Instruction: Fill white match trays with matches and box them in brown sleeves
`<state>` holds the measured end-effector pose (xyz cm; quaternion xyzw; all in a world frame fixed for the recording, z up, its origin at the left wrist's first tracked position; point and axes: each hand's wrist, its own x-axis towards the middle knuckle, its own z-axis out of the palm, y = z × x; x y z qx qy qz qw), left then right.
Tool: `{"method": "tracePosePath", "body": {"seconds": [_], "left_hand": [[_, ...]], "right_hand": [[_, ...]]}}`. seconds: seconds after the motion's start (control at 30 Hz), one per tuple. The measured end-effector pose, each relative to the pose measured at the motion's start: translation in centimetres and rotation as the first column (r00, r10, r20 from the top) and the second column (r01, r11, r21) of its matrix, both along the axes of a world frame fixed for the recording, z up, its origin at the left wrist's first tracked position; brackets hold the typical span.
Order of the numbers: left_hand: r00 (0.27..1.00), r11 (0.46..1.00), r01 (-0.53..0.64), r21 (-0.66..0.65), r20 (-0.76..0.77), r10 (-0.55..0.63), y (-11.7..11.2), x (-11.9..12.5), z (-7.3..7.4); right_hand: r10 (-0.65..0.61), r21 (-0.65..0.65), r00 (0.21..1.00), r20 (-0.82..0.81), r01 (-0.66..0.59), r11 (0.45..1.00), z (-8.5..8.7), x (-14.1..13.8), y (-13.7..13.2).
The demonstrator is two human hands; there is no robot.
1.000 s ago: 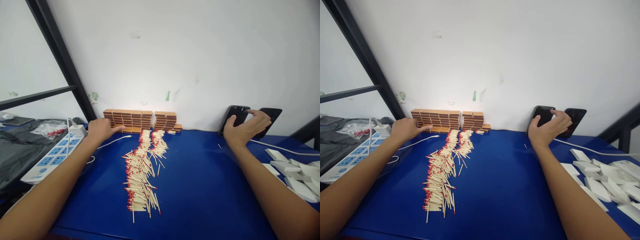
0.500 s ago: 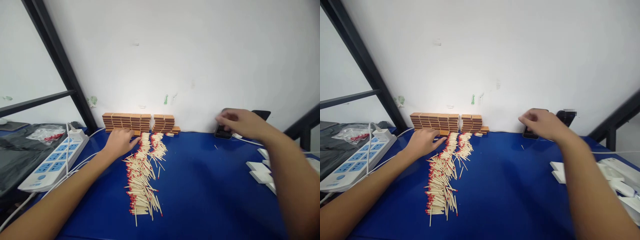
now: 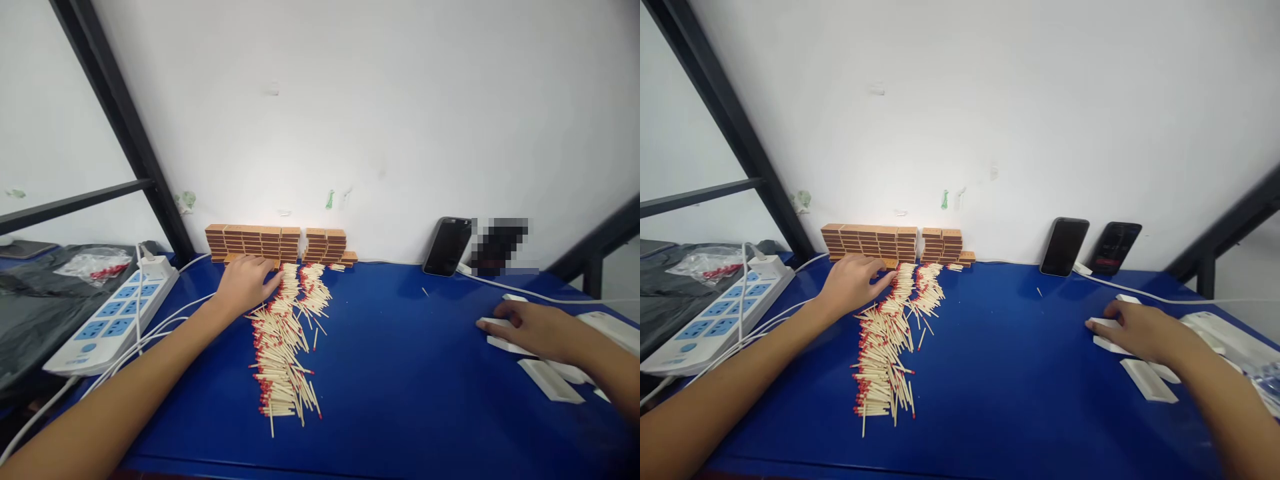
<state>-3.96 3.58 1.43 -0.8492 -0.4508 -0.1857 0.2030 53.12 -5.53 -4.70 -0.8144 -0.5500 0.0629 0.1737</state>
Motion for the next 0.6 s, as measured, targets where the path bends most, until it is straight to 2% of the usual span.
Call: {"method": "tracePosePath", "body": {"seconds": [0.1, 0.17, 0.23, 0.27, 0.33, 0.43, 0.47, 0.53, 0.6], "left_hand": [[0.999, 0.999, 0.034, 0.032, 0.017, -0.035, 0.0, 0.0, -0.2], [0.996, 0.995, 0.077, 0.065, 0.032, -0.08, 0.0, 0.1, -0.4], [0.986, 0.983, 0.151, 0.106, 0.055, -0.157, -0.1, 0.2, -0.7], [0.976, 0.973, 0.198, 0.121, 0.068, -0.207, -0.2, 0.3, -0.8], [0.948, 0.947, 0.295, 0.13, 0.088, -0.307, -0.3, 0.6, -1.1], [0.907, 0.918, 0.385, 0.093, 0.144, -0.395, -0.8, 1.0, -1.3], [0.895, 0.912, 0.403, 0.07, 0.176, -0.409, -0.9, 1.1, -1.3], [0.876, 0.907, 0.421, 0.01, 0.257, -0.409, -1.4, 1.5, -1.2], [0.855, 0.896, 0.441, -0.056, 0.328, -0.401, -1.8, 1.9, -1.1]], "right_hand": [[-0.009, 0.086, 0.999, 0.038, 0.006, 0.996, 1.6, -2.9, 0.0], [0.041, 0.25, 0.999, 0.011, -0.043, 0.967, 3.4, -6.5, 0.1], [0.229, 0.299, 0.949, -0.218, -0.158, 0.941, 5.4, -11.3, 0.6], [0.315, 0.282, 0.872, -0.374, -0.216, 0.935, 6.2, -14.0, 1.1], [0.427, 0.282, 0.637, -0.642, -0.321, 0.904, 7.1, -19.3, 2.5], [0.455, 0.311, 0.271, -0.848, -0.441, 0.842, 6.6, -26.2, 5.0], [0.443, 0.324, 0.178, -0.879, -0.46, 0.827, 6.0, -27.9, 5.6], [0.422, 0.368, 0.03, -0.906, -0.437, 0.821, 4.8, -30.4, 6.2], [0.386, 0.375, -0.063, -0.92, -0.422, 0.826, 3.7, -31.7, 5.9]]}}
